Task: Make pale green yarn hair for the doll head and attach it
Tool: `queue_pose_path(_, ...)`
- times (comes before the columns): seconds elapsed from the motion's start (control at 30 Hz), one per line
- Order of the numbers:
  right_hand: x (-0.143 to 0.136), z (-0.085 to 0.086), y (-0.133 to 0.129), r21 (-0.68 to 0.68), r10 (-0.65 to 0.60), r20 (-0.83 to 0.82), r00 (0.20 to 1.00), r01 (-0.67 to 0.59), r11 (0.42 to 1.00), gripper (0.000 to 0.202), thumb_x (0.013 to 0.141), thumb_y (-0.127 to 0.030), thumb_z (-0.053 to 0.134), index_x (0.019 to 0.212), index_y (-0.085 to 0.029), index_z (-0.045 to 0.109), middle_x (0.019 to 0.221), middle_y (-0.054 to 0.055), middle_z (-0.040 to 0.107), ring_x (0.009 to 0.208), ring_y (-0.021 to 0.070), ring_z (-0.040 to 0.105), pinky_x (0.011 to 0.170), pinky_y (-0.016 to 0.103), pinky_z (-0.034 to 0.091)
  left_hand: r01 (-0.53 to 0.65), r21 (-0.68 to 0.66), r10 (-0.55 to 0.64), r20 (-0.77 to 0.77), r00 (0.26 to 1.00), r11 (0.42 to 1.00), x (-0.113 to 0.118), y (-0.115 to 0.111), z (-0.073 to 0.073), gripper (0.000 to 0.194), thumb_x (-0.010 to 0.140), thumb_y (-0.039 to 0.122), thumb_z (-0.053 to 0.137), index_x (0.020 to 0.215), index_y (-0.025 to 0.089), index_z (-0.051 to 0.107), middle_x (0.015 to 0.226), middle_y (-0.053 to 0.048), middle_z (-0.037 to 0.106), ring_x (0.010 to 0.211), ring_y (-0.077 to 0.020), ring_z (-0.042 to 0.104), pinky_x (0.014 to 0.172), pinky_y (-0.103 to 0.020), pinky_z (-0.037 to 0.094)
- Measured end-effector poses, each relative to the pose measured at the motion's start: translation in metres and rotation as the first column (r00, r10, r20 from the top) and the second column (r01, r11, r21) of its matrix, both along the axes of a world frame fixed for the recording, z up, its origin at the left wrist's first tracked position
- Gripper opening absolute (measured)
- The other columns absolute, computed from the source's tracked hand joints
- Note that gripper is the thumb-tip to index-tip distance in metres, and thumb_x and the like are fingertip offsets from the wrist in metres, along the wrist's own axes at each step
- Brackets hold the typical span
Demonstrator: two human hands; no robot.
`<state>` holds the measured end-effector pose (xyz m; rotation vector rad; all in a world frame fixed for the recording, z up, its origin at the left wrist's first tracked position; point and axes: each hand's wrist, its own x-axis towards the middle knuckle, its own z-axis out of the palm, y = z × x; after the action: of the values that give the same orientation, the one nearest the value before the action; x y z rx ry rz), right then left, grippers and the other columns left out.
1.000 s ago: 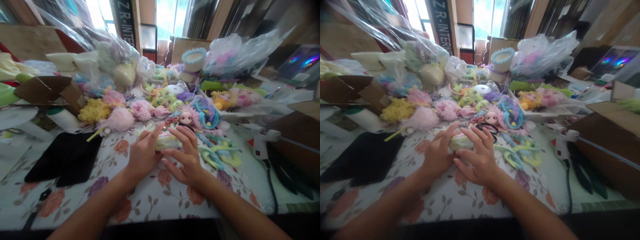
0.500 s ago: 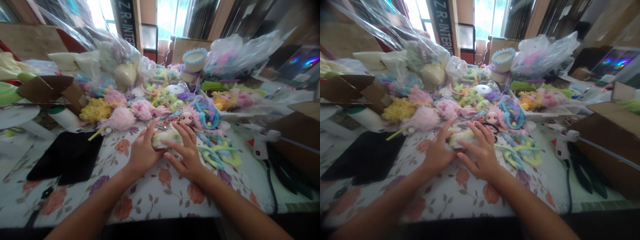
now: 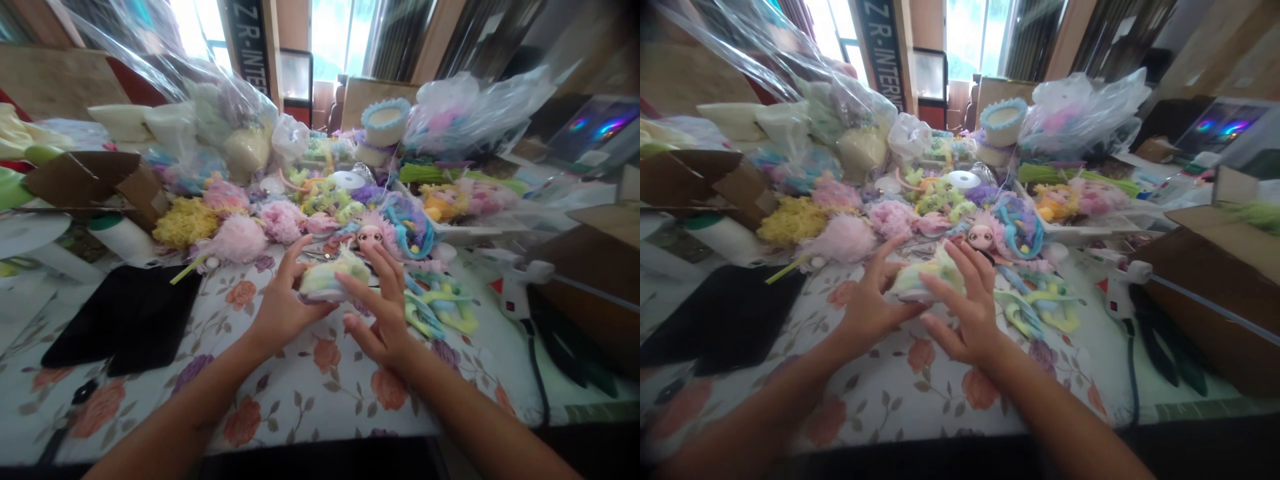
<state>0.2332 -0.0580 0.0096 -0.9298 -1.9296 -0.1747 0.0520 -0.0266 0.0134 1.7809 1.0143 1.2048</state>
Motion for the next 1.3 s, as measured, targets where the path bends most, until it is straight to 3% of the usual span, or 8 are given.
queue_pose_path(0.27, -0.001, -0.002, 0.001, -0.036, -0.098, -0.048, 0.994, 0.096, 0.995, 0.04, 0.092, -0.028, 0.049, 0.13, -0.023, 0.058, 0.153, 0.01, 0.037, 0.141, 0.0359, 0.031, 0.112, 0.059, 0.029, -0.01, -0.049, 0.01, 0.008, 1.0, 0.999, -0.001, 0.001, 0.001, 0.094, 0.066, 0.028, 0.083, 0.145, 0.026, 0.033, 0.102, -0.005, 0.07, 0.087, -0.0188, 0.07, 0.076, -0.028, 0.057)
queue_pose_path(0.43, -0.002, -0.002, 0.0, -0.023, -0.044, 0.027, 0.999, 0.045, 0.999, 0.035, 0.092, -0.03, 0.051, 0.124, -0.027, 0.062, 0.151, 0.008, 0.039, 0.139, 0.0349, 0.035, 0.111, 0.059, 0.03, -0.106, 0.094, 0.116, -0.104, 0.988, 0.99, -0.001, 0.001, 0.0, 0.086, 0.066, 0.027, 0.082, 0.141, 0.028, 0.039, 0.11, -0.005, 0.07, 0.095, -0.0193, 0.068, 0.083, -0.03, 0.055)
queue_pose_path(0.57, 0.001, -0.005, 0.007, -0.151, -0.199, -0.193, 0.961, 0.171, 0.974, 0.039, 0.093, -0.031, 0.054, 0.131, -0.026, 0.055, 0.145, 0.012, 0.046, 0.138, 0.0313, 0.038, 0.112, 0.057, 0.03, -0.194, 0.19, 0.228, -0.179, 0.957, 0.962, -0.001, 0.001, 0.001, 0.081, 0.066, 0.027, 0.082, 0.137, 0.027, 0.044, 0.113, -0.005, 0.07, 0.101, -0.0211, 0.067, 0.088, -0.032, 0.054)
queue_pose_path(0.7, 0.002, -0.011, 0.013, -0.316, -0.069, -0.421, 0.904, -0.075, 0.946, 0.08, 0.073, -0.043, 0.079, 0.141, -0.025, 0.04, 0.142, 0.014, 0.049, 0.132, 0.0313, 0.046, 0.109, 0.052, 0.038, -0.217, 0.142, 0.237, -0.149, 0.96, 0.966, -0.001, 0.001, 0.003, 0.079, 0.063, 0.027, 0.083, 0.134, 0.029, 0.048, 0.115, -0.004, 0.069, 0.103, -0.022, 0.066, 0.086, -0.031, 0.055)
queue_pose_path(0.8, 0.0, -0.011, 0.014, -0.482, -0.021, -0.496, 0.868, -0.255, 0.838, 0.098, 0.063, -0.044, 0.086, 0.144, -0.025, 0.034, 0.147, 0.014, 0.043, 0.134, 0.0325, 0.044, 0.109, 0.05, 0.04, -0.108, -0.069, 0.108, -0.007, 0.994, 0.992, 0.0, 0.001, 0.005, 0.075, 0.063, 0.029, 0.084, 0.13, 0.027, 0.052, 0.112, -0.005, 0.069, 0.094, -0.0208, 0.069, 0.075, -0.027, 0.057)
queue_pose_path(0.97, -0.002, -0.003, 0.012, -0.621, -0.096, -0.628, 0.772, -0.424, 0.659, 0.094, 0.058, -0.036, 0.09, 0.139, -0.027, 0.042, 0.137, 0.009, 0.054, 0.124, 0.0304, 0.053, 0.102, 0.042, 0.047, 0.108, -0.318, -0.053, 0.178, 0.983, 0.942, 0.0, 0.002, 0.007, 0.054, 0.065, 0.032, 0.083, 0.113, 0.02, 0.062, 0.103, -0.004, 0.071, 0.091, -0.0213, 0.068, 0.07, -0.025, 0.055)
queue_pose_path(1.13, 0.0, 0.001, 0.014, -0.63, -0.147, -0.685, 0.714, -0.48, 0.61, 0.083, 0.057, -0.034, 0.09, 0.13, -0.026, 0.051, 0.123, 0.005, 0.064, 0.112, 0.0274, 0.061, 0.095, 0.038, 0.05, 0.186, -0.392, -0.074, 0.283, 0.956, 0.901, 0.002, 0.001, 0.005, 0.045, 0.07, 0.03, 0.08, 0.111, 0.021, 0.064, 0.098, -0.003, 0.07, 0.084, -0.0173, 0.065, 0.067, -0.023, 0.052)
queue_pose_path(1.3, 0.006, -0.003, 0.019, -0.62, -0.203, -0.746, 0.635, -0.55, 0.559, 0.068, 0.061, -0.029, 0.087, 0.123, -0.026, 0.058, 0.112, 0.003, 0.069, 0.1, 0.0233, 0.065, 0.085, 0.034, 0.052, 0.246, -0.385, -0.104, 0.353, 0.93, 0.889, 0.001, 0.003, 0.001, 0.042, 0.081, 0.042, 0.069, 0.117, 0.021, 0.064, 0.103, -0.006, 0.069, 0.083, -0.0169, 0.063, 0.064, -0.023, 0.053)
